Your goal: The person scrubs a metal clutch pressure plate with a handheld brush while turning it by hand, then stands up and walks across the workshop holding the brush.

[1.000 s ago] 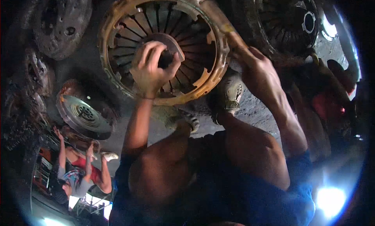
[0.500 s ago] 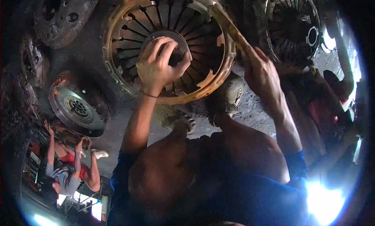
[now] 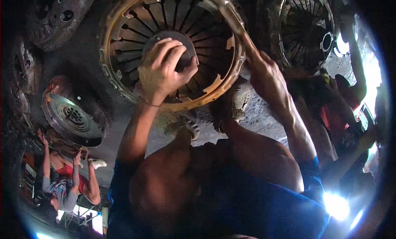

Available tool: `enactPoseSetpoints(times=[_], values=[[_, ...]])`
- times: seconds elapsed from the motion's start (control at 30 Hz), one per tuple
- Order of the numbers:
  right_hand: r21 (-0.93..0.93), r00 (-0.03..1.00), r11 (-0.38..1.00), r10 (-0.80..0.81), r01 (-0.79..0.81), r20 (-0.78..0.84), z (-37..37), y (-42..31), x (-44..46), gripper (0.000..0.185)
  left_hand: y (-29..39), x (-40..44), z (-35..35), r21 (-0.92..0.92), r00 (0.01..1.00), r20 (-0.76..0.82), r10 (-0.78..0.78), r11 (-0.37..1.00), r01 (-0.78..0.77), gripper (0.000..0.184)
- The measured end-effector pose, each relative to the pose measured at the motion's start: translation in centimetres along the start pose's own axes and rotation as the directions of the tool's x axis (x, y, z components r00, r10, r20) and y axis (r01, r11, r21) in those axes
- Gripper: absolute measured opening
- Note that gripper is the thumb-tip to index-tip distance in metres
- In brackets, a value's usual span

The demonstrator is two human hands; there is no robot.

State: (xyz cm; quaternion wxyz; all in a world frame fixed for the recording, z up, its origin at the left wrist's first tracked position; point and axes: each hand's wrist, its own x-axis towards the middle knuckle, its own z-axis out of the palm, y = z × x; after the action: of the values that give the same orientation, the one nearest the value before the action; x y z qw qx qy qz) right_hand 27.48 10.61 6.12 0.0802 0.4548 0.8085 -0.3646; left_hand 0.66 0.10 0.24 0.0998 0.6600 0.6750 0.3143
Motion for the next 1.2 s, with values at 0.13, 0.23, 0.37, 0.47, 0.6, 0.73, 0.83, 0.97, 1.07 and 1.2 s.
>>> enactPoseSetpoints(times=[0.13,0.23,0.37,0.47,0.6,0.73,0.83,0.97,1.07,1.2], values=[[-0.105,0.998,0.994,0.001,0.005,0.066,0.2,-0.1,-1.8,0.092,0.6,-0.6,-0.1,0.006,0.999,0.0,-0.033,0.999,0.033,0.023],[-0.176,0.978,0.979,0.133,-0.104,0.163,-0.5,-0.4,-0.4,0.09,0.1,-0.2,0.0,0.011,1.0,-0.014,-0.005,1.0,0.005,0.023],[0.098,0.996,0.993,-0.065,0.071,-0.06,0.1,1.8,-3.6,0.089,-0.2,0.2,0.2,0.002,1.0,-0.022,-0.001,1.0,0.001,0.023],[0.121,0.999,0.991,-0.049,0.051,-0.016,-0.2,0.7,-2.5,0.088,0.2,-0.3,0.2,-0.001,1.0,-0.01,-0.02,1.0,0.02,0.022],[0.023,0.986,0.987,-0.16,0.159,0.044,-0.6,-0.6,7.7,0.082,0.8,0.2,-0.7,-0.016,0.995,0.082,-0.064,0.998,0.066,0.024],[-0.125,0.958,0.95,-0.281,0.285,0.053,-0.4,3.7,6.2,0.075,0.2,-0.5,-0.6,-0.075,0.997,0.068,-0.03,0.997,0.036,0.027],[-0.244,0.945,0.915,-0.327,0.322,0.019,-1.2,5.8,4.2,0.069,0.2,-0.3,0.0,-0.062,1.0,-0.005,-0.025,0.998,0.025,0.026],[-0.147,0.935,0.923,-0.351,0.356,0.056,-1.8,2.4,9.1,0.056,0.6,-0.7,-0.4,-0.018,0.994,0.082,-0.076,0.997,0.078,0.027],[-0.282,0.941,0.918,-0.203,0.278,0.27,-1.7,-2.2,12.9,0.047,0.0,-0.7,-0.6,0.016,0.997,0.067,0.03,0.999,-0.031,0.029],[-0.093,0.979,0.982,-0.151,0.165,0.14,-3.6,3.2,3.7,0.057,-0.1,0.0,-0.8,-0.034,0.998,0.063,0.029,0.999,-0.027,0.029]])
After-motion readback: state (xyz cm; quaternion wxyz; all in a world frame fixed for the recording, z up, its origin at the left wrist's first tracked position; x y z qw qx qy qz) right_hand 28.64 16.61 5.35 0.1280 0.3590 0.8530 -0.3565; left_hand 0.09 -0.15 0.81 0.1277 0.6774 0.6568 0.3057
